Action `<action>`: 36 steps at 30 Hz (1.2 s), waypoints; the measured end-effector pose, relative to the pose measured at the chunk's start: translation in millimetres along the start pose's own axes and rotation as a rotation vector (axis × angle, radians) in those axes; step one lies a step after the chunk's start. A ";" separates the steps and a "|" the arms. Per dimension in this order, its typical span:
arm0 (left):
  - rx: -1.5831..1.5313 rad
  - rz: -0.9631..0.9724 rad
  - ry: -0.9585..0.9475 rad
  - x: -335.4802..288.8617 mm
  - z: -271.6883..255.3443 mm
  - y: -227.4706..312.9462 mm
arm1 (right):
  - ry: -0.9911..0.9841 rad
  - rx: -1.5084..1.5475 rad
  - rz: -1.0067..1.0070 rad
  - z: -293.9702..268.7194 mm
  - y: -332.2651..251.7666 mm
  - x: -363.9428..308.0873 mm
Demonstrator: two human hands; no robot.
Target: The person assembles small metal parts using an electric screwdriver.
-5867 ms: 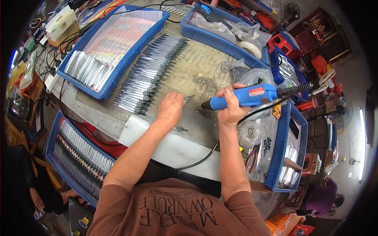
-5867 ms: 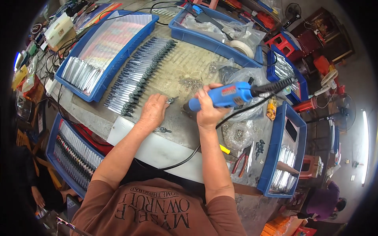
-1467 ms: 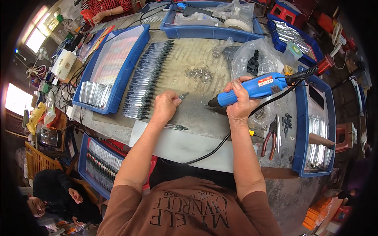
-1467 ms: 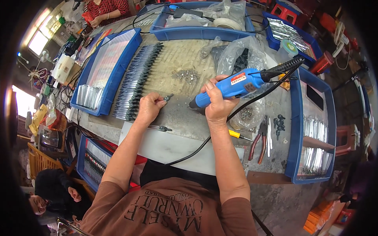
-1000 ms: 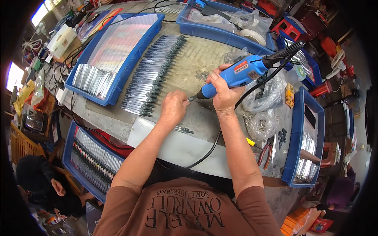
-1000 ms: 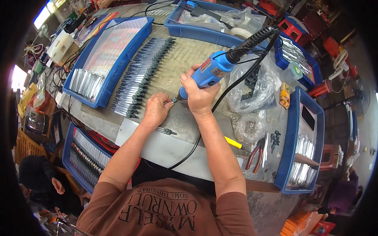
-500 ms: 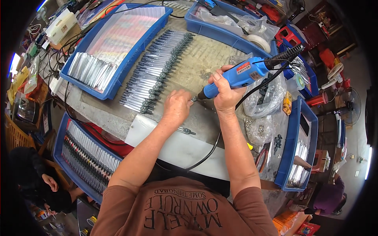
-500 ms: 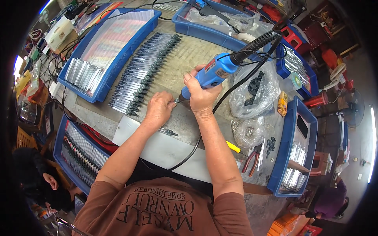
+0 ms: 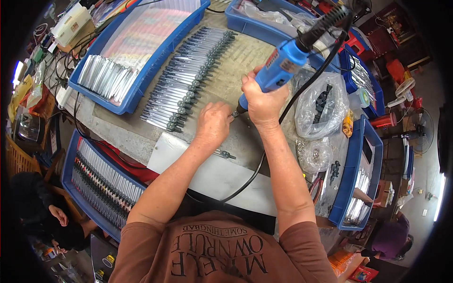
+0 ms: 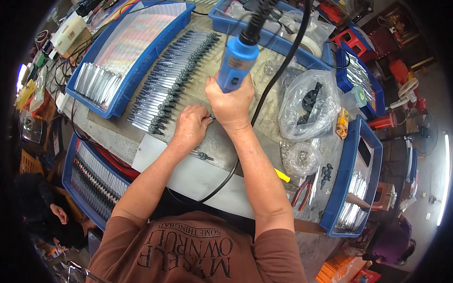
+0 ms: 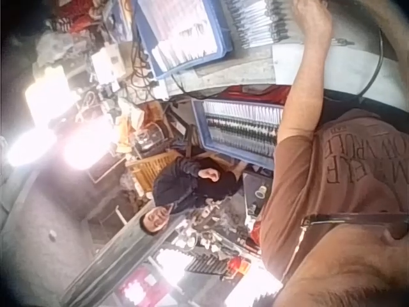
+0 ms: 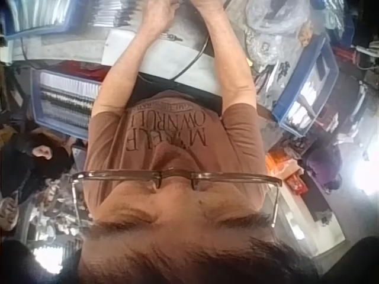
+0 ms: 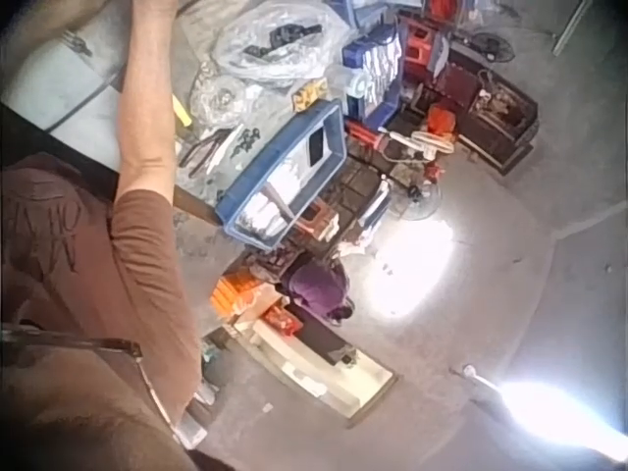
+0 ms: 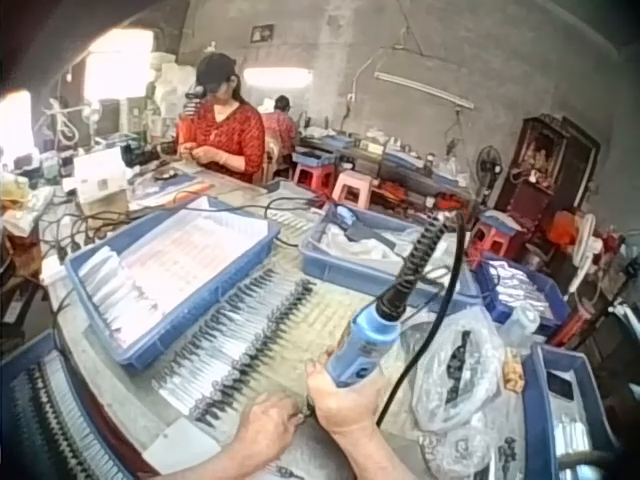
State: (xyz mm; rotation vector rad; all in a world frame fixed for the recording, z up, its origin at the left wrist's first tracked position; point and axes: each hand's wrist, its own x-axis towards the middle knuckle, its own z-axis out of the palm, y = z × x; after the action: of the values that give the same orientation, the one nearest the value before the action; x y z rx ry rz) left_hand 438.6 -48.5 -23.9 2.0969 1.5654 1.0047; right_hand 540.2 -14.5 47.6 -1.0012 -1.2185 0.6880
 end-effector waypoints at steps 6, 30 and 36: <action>-0.025 0.024 0.033 -1.8 0.0 -0.2 | -0.066 -0.075 -0.018 4.7 -2.2 -0.7; 0.349 0.196 -0.031 -8.5 1.5 3.4 | 0.245 0.407 -0.034 -68.6 -39.8 -32.9; 0.231 0.196 -0.016 -10.1 -2.3 3.9 | 0.325 0.403 -0.044 -75.8 -37.1 -35.7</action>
State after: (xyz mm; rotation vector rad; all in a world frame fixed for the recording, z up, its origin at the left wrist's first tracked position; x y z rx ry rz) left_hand 438.2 -59.5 -23.2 2.4485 1.5559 0.9028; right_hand 602.1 -80.3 62.9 -0.7119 -0.7761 0.6726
